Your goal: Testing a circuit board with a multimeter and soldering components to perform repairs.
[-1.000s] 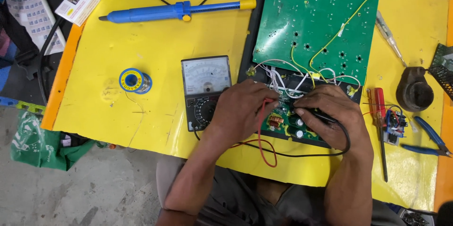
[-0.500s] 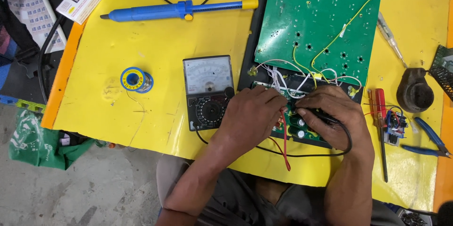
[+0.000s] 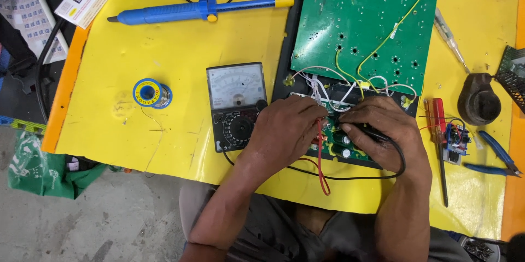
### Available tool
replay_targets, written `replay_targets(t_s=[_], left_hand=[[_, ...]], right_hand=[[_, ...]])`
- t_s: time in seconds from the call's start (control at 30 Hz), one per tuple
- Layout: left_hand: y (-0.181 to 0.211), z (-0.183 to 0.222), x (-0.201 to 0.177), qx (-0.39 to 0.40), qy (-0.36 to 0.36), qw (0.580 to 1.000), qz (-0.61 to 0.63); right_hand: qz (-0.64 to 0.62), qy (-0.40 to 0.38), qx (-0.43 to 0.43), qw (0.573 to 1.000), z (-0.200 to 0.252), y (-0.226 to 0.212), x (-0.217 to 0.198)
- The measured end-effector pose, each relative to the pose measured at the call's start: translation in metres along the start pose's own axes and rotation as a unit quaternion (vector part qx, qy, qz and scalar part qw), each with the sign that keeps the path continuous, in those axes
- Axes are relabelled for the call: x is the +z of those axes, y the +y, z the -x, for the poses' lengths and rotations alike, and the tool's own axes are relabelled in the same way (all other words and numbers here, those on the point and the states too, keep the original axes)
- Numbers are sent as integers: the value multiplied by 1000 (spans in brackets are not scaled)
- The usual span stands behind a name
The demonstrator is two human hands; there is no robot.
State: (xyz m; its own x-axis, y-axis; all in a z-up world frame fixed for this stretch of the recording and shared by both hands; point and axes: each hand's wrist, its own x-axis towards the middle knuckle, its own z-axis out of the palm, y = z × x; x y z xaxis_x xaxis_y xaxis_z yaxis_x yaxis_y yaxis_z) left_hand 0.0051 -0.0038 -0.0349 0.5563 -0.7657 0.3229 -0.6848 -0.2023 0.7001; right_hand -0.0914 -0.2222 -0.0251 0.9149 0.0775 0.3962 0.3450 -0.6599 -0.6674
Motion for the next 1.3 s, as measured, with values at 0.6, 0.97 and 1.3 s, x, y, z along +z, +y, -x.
replay_targets(t_s=[0.6, 0.97, 1.3], left_hand=[[-6, 0, 4, 5, 40, 999, 8], [-11, -2, 1, -30, 85, 996, 28], [-10, -2, -2, -30, 75, 990, 114]], right_hand=[[1, 14, -20, 1000, -2, -2, 1], [-5, 24, -29, 999, -6, -9, 0], [-16, 31, -21, 999, -4, -7, 0]])
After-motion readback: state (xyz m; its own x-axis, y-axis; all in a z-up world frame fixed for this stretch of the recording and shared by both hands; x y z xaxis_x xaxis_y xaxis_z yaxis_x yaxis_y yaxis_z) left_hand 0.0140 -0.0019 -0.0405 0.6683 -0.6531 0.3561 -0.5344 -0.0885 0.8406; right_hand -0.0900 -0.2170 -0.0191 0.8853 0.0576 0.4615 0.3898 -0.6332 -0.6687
